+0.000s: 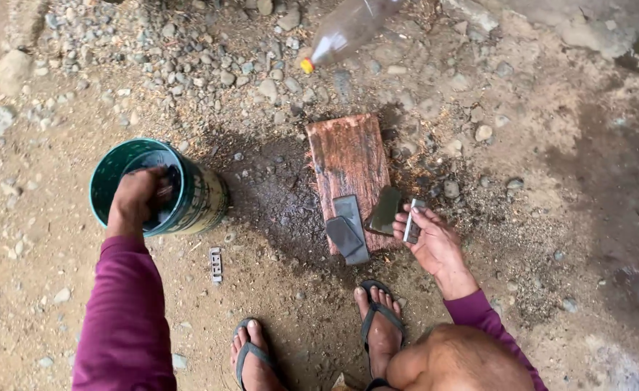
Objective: Sharpening small metal pieces using a whetstone and water on a wooden block at ground level.
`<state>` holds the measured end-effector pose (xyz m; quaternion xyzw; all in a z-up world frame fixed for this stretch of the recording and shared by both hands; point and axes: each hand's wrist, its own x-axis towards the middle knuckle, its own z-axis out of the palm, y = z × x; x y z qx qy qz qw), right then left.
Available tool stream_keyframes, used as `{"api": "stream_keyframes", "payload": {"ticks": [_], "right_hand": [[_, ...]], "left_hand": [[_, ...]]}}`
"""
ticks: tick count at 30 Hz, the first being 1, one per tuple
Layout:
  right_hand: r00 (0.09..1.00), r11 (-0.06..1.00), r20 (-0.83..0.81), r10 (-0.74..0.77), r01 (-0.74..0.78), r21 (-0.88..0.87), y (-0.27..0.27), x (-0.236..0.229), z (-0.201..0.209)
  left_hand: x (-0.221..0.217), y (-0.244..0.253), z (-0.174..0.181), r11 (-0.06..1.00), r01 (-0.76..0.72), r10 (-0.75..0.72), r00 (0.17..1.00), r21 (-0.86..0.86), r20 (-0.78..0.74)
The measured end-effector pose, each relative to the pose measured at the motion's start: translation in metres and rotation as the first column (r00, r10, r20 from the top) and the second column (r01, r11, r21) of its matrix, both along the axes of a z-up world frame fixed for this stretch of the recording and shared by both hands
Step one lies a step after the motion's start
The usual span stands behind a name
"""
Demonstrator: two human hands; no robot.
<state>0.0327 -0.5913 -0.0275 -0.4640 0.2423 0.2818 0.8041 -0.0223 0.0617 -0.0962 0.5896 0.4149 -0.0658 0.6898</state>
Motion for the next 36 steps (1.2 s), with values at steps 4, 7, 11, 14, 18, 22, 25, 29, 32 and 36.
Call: {"api": "stream_keyframes", "payload": {"ticks": [4, 7, 11, 14, 18, 22, 25, 29, 32, 36], "right_hand": [[0.999, 0.999, -0.026, 0.019, -0.02, -0.041, 0.01, -0.001, -0.004], [0.998, 0.999, -0.046, 0.04, -0.04, 0.001, 0.01, -0.005, -0.036], [0.992, 0.995, -0.114, 0.048, -0.036, 0.097, 0.023, -0.012, -0.042], [0.98, 0.972, -0.175, 0.095, -0.054, 0.227, 0.035, -0.008, -0.051], [0.977, 0.946, -0.13, 0.168, -0.123, 0.301, 0.054, 0.026, -0.051], [0.985, 0.973, -0.094, 0.146, -0.126, 0.191, 0.053, 0.045, -0.029], [0.967, 0.965, -0.023, 0.255, -0.256, -0.054, 0.044, 0.045, 0.003], [0.941, 0.938, 0.015, 0.339, -0.337, -0.087, 0.016, 0.058, -0.065], [0.711, 0.777, 0.357, 0.606, -0.434, -0.455, 0.003, 0.048, -0.041], [0.378, 0.487, 0.403, 0.834, -0.159, -0.859, -0.003, 0.031, 0.021]], "left_hand": [[0.02, -0.021, 0.045, 0.935, 0.149, -0.023, 0.931, 0.321, -0.365], [0.01, -0.007, 0.025, 0.977, -0.159, 0.163, 0.986, -0.143, 0.021], [0.031, -0.107, 0.163, 0.75, -0.389, 0.54, 0.827, -0.535, 0.156], [0.054, -0.214, 0.217, 0.964, -0.071, 0.135, 0.962, -0.258, 0.239], [0.087, -0.353, 0.177, 0.927, 0.341, -0.297, 0.921, -0.156, 0.252], [0.089, -0.461, 0.076, 0.506, 0.665, -0.789, 0.615, 0.55, -0.017], [0.069, -0.468, 0.142, 0.703, 0.494, -0.587, 0.809, 0.512, 0.024], [0.058, -0.455, 0.086, 0.711, 0.38, -0.563, 0.812, 0.592, 0.154], [0.04, -0.453, 0.093, 0.63, 0.44, -0.684, 0.704, 0.64, 0.19], [0.038, -0.457, 0.116, 0.633, 0.363, -0.681, 0.682, 0.684, 0.268]]}}
